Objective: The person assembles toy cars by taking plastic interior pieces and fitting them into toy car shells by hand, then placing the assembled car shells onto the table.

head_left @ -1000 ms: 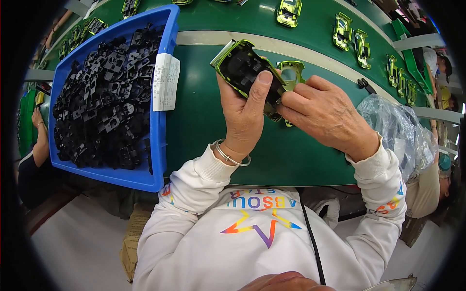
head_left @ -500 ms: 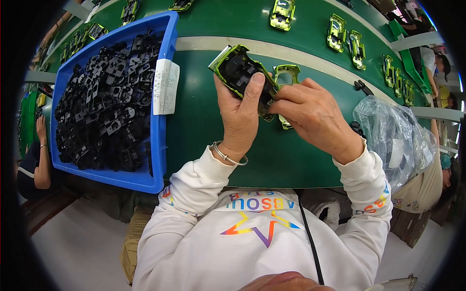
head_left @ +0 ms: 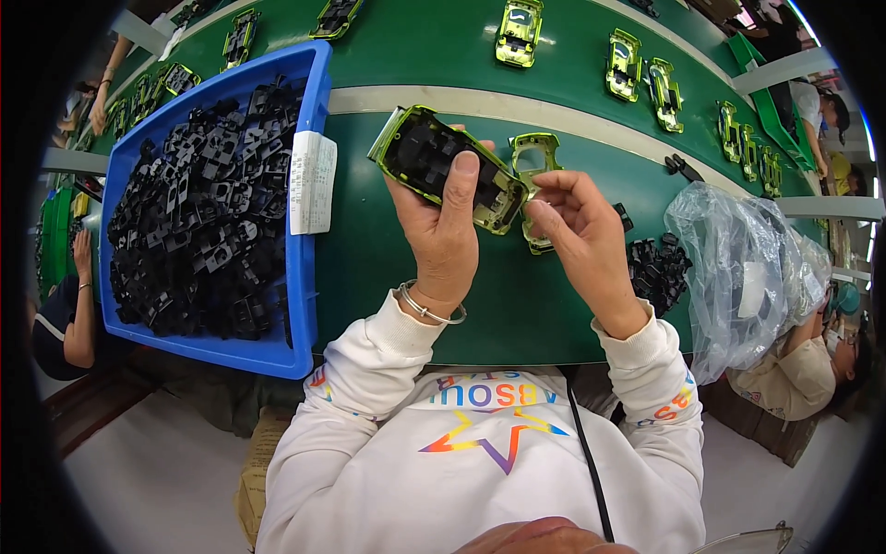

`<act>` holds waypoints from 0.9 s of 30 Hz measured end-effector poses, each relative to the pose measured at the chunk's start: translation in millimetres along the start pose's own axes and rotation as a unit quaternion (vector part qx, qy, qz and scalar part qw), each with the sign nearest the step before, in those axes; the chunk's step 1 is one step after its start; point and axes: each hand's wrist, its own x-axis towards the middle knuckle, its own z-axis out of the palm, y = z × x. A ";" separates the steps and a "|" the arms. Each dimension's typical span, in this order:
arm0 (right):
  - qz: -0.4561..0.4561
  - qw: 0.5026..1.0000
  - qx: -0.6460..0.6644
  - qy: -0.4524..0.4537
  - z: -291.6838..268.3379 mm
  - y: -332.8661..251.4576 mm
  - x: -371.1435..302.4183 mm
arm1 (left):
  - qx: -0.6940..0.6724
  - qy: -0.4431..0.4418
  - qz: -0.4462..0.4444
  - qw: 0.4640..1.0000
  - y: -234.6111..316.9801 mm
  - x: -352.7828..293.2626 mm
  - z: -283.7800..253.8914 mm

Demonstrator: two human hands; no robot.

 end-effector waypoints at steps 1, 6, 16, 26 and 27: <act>0.087 0.991 0.088 -0.040 -0.1 -0.6 0.1 | 0.003 0.006 0.008 1.000 0.0 -0.2 0.3; 0.211 0.946 0.214 -0.123 4.6 -4.8 1.8 | 0.013 -0.002 0.027 1.000 -1.7 -1.7 -2.2; 0.259 0.926 0.253 -0.106 17.1 -0.4 0.6 | 0.012 0.039 -0.024 0.999 -4.0 -2.3 -5.5; 0.146 0.988 0.054 0.012 -84.4 -5.9 0.3 | -0.026 0.070 -0.089 0.993 -11.8 17.2 -12.4; 0.147 0.988 0.027 0.029 -99.7 -1.3 -6.4 | -0.023 0.069 -0.105 0.992 -12.2 19.7 -13.9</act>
